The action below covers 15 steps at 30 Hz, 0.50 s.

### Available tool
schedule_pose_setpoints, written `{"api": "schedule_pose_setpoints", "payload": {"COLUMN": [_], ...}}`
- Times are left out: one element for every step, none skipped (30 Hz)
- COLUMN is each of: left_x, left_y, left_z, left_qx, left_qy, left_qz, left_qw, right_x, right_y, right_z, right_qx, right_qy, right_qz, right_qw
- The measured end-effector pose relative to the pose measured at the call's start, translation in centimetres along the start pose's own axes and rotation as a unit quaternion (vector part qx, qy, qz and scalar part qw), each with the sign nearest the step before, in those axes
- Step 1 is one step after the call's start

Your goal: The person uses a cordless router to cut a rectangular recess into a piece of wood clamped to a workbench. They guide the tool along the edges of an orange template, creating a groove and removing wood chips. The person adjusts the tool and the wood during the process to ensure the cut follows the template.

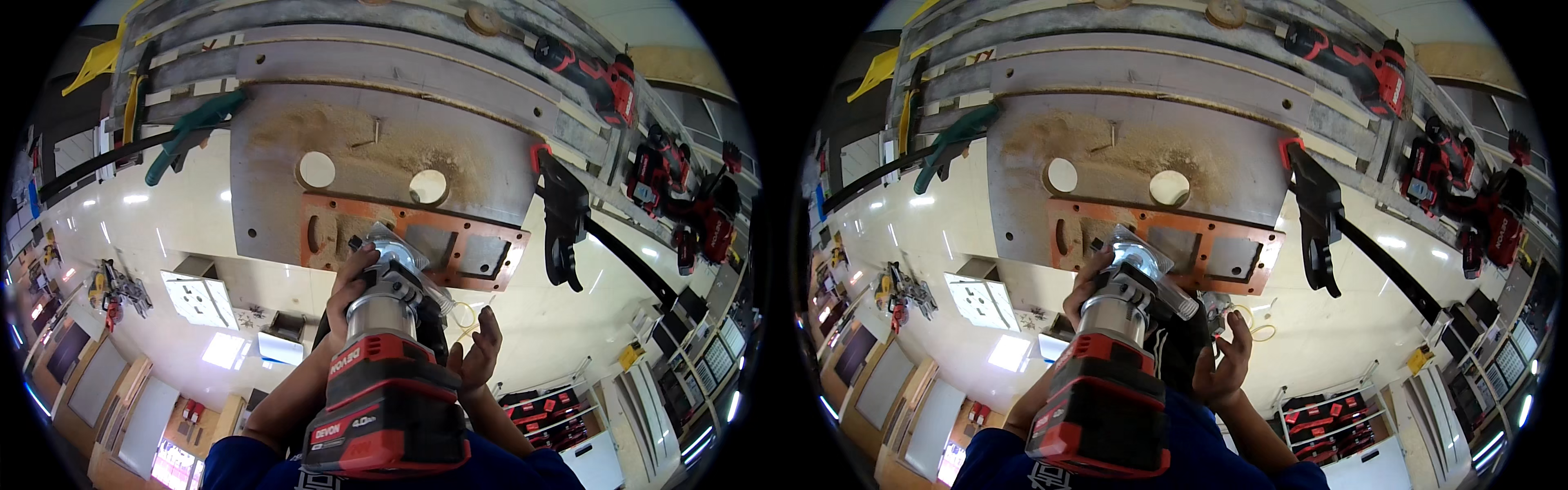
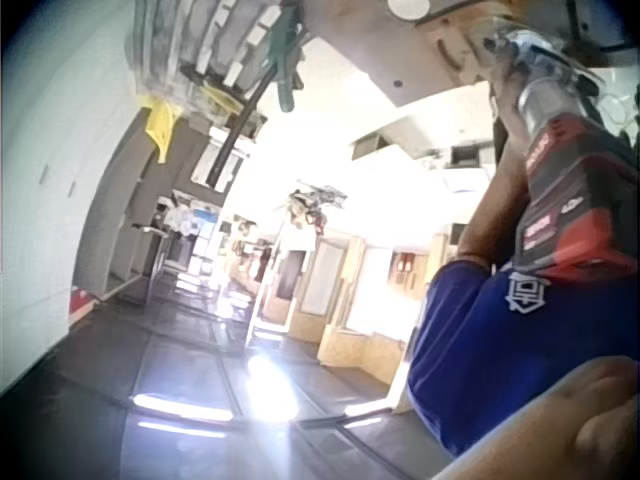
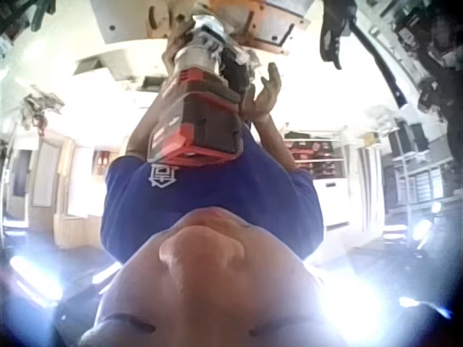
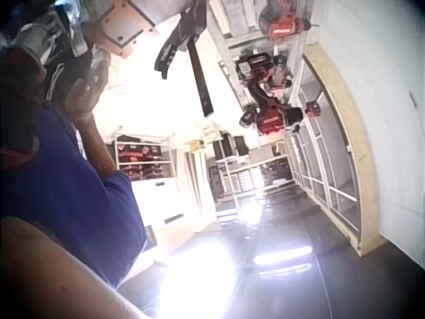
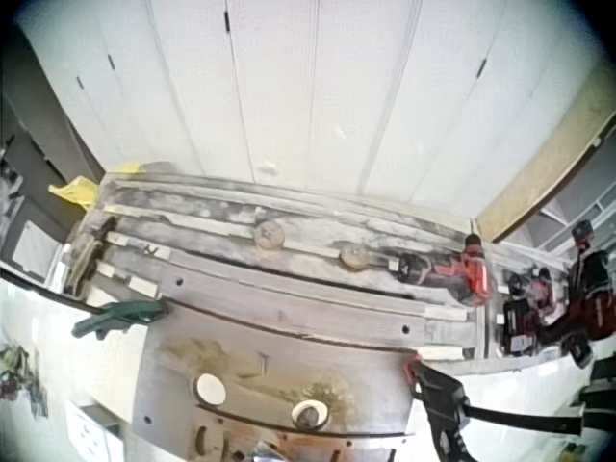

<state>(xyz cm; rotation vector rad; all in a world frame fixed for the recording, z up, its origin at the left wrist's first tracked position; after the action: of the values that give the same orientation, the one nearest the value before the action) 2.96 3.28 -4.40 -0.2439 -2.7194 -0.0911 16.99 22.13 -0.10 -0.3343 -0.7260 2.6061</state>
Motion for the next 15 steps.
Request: {"api": "schedule_pose_setpoints", "payload": {"left_x": [-0.2, -0.2, 0.2, 0.3, 0.4, 0.7, 1.1, 1.1, 1.0, 0.8, 0.8, 0.8, 1.1, 0.7, -0.4], "left_y": [-0.1, -0.1, 0.0, 0.0, -0.1, 0.0, 0.1, 0.2, 0.3, 0.4, 0.3, 0.2, -0.1, -0.5, -0.7], "left_z": [0.3, 0.4, 0.6, 0.4, 0.2, 0.0, 0.0, 0.0, 0.0, -0.1, 0.0, 0.1, 0.4, 0.6, 1.0], "left_qx": [0.014, 0.023, 0.032, 0.042, 0.045, 0.047, 0.047, 0.053, 0.06, 0.07, 0.075, 0.081, 0.074, 0.084, 0.123], "left_qy": [-0.006, 0.009, 0.024, 0.034, 0.035, 0.035, 0.04, 0.043, 0.045, 0.044, 0.053, 0.061, 0.072, 0.072, 0.062], "left_qz": [0.028, 0.037, 0.046, 0.056, 0.054, 0.052, 0.048, 0.036, 0.024, 0.015, 0.013, 0.011, 0.017, 0.028, 0.041], "left_qw": [1.0, 0.999, 0.998, 0.997, 0.997, 0.997, 0.997, 0.997, 0.997, 0.996, 0.996, 0.995, 0.995, 0.993, 0.99], "right_x": [0.0, 0.0, -0.3, -0.2, 0.1, 0.2, 0.3, 0.4, 0.8, 1.3, 2.3, 3.3, 3.9, 4.6, 5.5], "right_y": [-0.3, -0.7, -1.2, -2.0, -2.7, -3.4, -4.0, -4.7, -4.9, -4.7, -4.3, -3.9, -3.2, -2.3, -1.7], "right_z": [-0.7, -1.4, -2.6, -4.0, -5.1, -6.5, -7.9, -9.3, -10.9, -11.8, -12.8, -13.7, -15.1, -15.1, -14.8], "right_qx": [-0.002, -0.003, -0.016, -0.031, -0.006, 0.019, 0.043, 0.068, 0.059, 0.105, 0.148, 0.191, 0.279, 0.359, 0.384], "right_qy": [0.005, 0.011, 0.043, 0.127, 0.138, 0.148, 0.191, 0.232, 0.266, 0.303, 0.334, 0.364, 0.363, 0.365, 0.361], "right_qz": [-0.007, -0.014, -0.038, -0.039, -0.067, -0.094, -0.1, -0.105, -0.101, -0.085, -0.072, -0.058, -0.016, 0.026, 0.06], "right_qw": [1.0, 1.0, 0.998, 0.991, 0.988, 0.984, 0.976, 0.965, 0.957, 0.943, 0.928, 0.91, 0.889, 0.859, 0.847]}}
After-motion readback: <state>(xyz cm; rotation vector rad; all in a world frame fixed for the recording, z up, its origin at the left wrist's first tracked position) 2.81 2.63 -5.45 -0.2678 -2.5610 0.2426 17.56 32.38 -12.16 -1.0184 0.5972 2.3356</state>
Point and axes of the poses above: each hand's wrist, its own x-axis towards the middle knuckle, its own y-axis out of the palm, z = x × y, the point moved 6 cm from there along x, towards the middle knuckle, and after that the axes turned 12 degrees about y, right-handed, at the moved point
